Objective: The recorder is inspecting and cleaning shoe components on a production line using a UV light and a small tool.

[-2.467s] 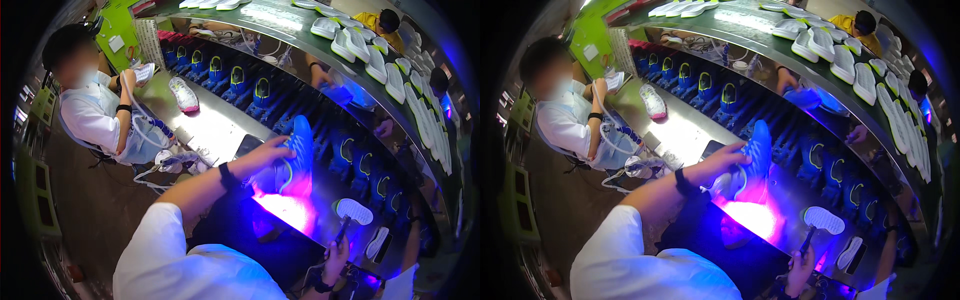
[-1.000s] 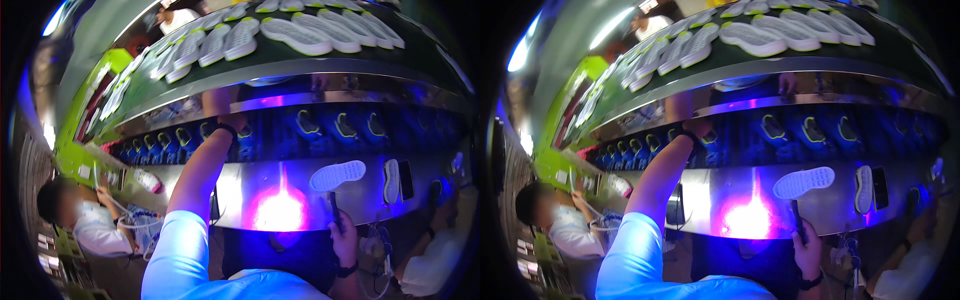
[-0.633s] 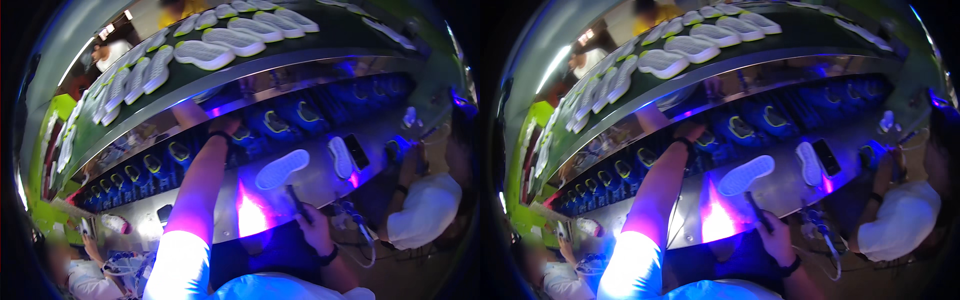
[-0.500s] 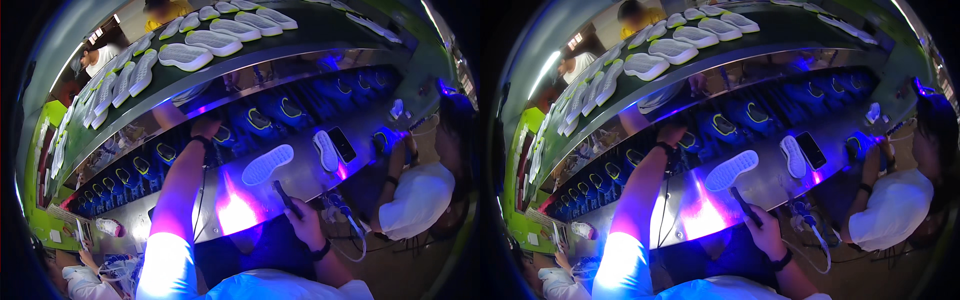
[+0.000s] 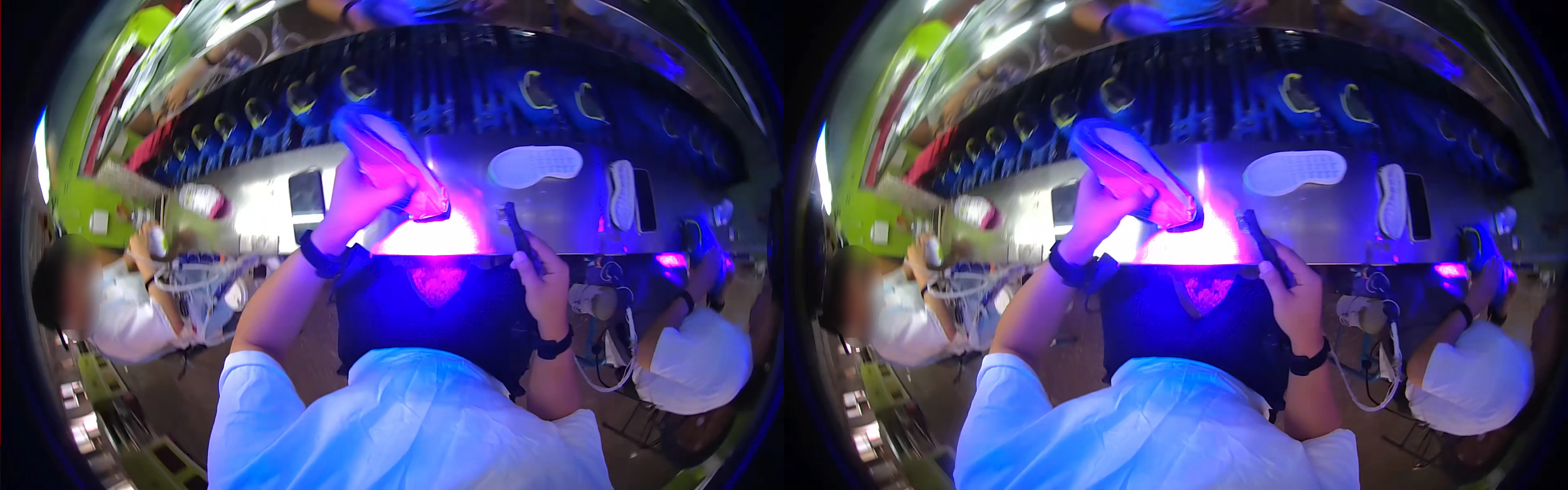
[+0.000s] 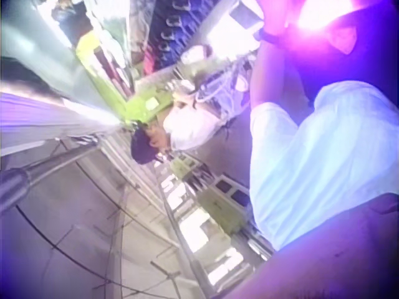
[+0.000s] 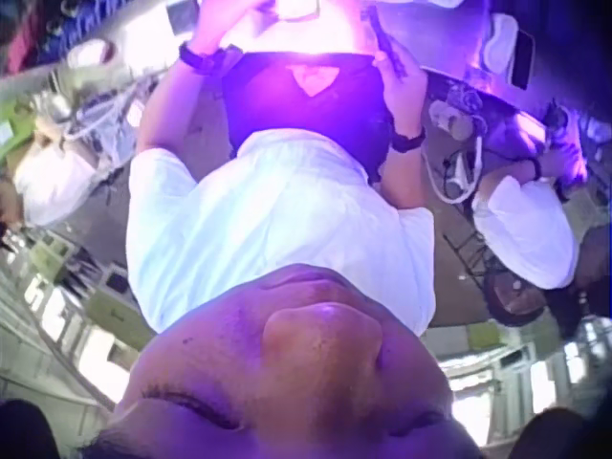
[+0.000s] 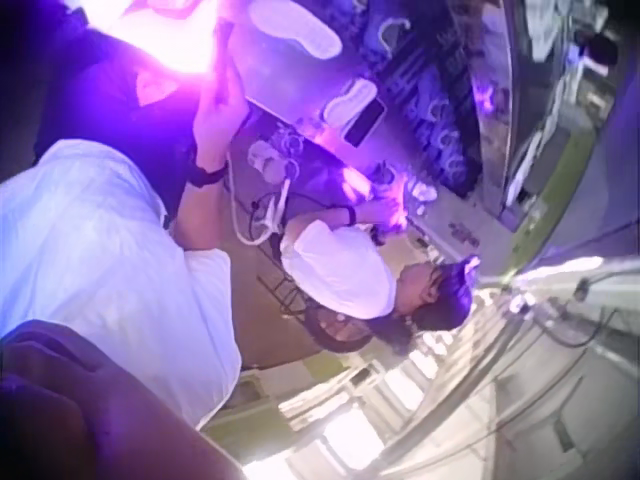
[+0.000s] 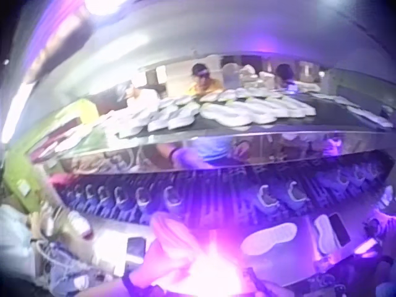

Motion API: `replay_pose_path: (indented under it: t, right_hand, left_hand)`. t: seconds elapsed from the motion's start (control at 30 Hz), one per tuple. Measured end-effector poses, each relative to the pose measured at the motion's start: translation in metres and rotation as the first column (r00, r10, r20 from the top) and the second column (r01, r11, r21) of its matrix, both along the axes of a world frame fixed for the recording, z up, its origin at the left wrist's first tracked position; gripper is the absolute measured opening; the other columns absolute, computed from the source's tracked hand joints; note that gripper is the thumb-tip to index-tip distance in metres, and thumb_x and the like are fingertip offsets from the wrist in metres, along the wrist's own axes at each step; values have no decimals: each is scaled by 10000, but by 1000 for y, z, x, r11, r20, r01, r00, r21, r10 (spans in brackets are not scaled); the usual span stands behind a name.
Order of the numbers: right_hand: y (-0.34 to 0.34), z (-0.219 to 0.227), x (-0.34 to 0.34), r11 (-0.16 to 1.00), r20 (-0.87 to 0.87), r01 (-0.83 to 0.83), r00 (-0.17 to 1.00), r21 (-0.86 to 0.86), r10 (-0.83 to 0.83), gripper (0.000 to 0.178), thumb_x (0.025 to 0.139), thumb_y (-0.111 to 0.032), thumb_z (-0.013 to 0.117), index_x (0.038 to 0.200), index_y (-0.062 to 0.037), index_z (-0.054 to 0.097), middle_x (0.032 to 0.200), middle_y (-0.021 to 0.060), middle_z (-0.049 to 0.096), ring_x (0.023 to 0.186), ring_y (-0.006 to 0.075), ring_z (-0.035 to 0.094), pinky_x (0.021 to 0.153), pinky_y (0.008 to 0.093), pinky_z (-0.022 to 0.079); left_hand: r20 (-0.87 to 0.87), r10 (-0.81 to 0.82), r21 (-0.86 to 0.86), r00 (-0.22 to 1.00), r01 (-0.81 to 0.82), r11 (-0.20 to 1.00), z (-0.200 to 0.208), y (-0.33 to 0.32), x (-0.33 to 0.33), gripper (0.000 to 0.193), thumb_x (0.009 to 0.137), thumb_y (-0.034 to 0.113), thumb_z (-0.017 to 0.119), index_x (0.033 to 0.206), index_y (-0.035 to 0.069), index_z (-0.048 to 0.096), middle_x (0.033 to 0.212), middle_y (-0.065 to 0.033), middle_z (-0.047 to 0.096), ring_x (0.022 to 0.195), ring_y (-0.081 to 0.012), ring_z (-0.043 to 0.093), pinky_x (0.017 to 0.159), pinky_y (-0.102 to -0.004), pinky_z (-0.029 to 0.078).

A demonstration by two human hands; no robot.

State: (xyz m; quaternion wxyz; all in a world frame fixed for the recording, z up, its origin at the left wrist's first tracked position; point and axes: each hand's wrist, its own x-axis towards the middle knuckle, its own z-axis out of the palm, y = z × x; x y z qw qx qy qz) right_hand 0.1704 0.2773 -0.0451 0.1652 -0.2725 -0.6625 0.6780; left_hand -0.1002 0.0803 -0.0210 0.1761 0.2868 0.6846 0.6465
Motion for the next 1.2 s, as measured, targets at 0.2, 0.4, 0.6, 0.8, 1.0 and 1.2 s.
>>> replay_pose_path:
  t: [0.2, 0.4, 0.6, 0.8, 1.0, 1.2]
  right_hand:
    - [-9, 2, -13, 931, 101, -190, 981, 312, 166, 359, 929, -33, 688, 1287, 0, 671, 1168, 136, 738, 1078, 194, 689, 966, 326, 506]
    - [-20, -1, -29, 901, 172, -316, 946, 296, 276, 347, 945, -47, 676, 1288, 2, 670, 1045, 102, 743, 953, 179, 687, 894, 321, 522]
    - [-25, -20, -49, 797, 245, -406, 912, 446, 328, 373, 955, -159, 717, 1302, -29, 673, 1000, 114, 726, 903, 184, 675, 840, 323, 519]
    - [-26, -22, -43, 841, 295, -432, 891, 326, 344, 375, 962, -158, 713, 1307, -20, 670, 1052, 97, 739, 920, 168, 671, 850, 316, 522]
    - [-40, -24, -8, 916, 306, -401, 875, 23, 375, 405, 951, -130, 723, 1328, 1, 651, 1091, 72, 738, 994, 142, 663, 910, 307, 522]
    - [-36, -20, 20, 889, 289, -454, 861, 63, 419, 407, 948, -117, 721, 1333, -7, 651, 1099, 87, 734, 969, 137, 671, 884, 302, 528]
  left_hand:
    - [-366, 133, -97, 921, -180, 979, -2, -58, 93, 783, 682, 240, 897, 1352, 32, 548, 1272, -163, 629, 1226, -326, 601, 1068, -448, 467]
    - [-674, -106, -312, 731, -151, 938, -11, -89, 155, 762, 765, 332, 836, 1360, -35, 532, 1392, -228, 573, 1316, -406, 549, 1172, -605, 313]
    - [-691, -193, -348, 696, -86, 934, -34, -102, 166, 555, 870, 154, 644, 1376, -45, 533, 1469, -223, 520, 1411, -381, 473, 1193, -642, 255]
    - [-707, -198, -346, 679, -87, 934, -33, -102, 166, 469, 863, 121, 653, 1298, -47, 609, 1423, -211, 575, 1373, -362, 528, 1180, -638, 295]
    - [-708, -201, -337, 677, -74, 938, -34, -100, 166, 477, 839, 128, 678, 1281, -44, 624, 1414, -207, 584, 1361, -360, 536, 1176, -641, 301]
    - [-735, -261, -372, 625, -51, 927, -35, -101, 165, 464, 825, 130, 673, 1257, -36, 646, 1399, -204, 597, 1362, -357, 537, 1175, -632, 309]
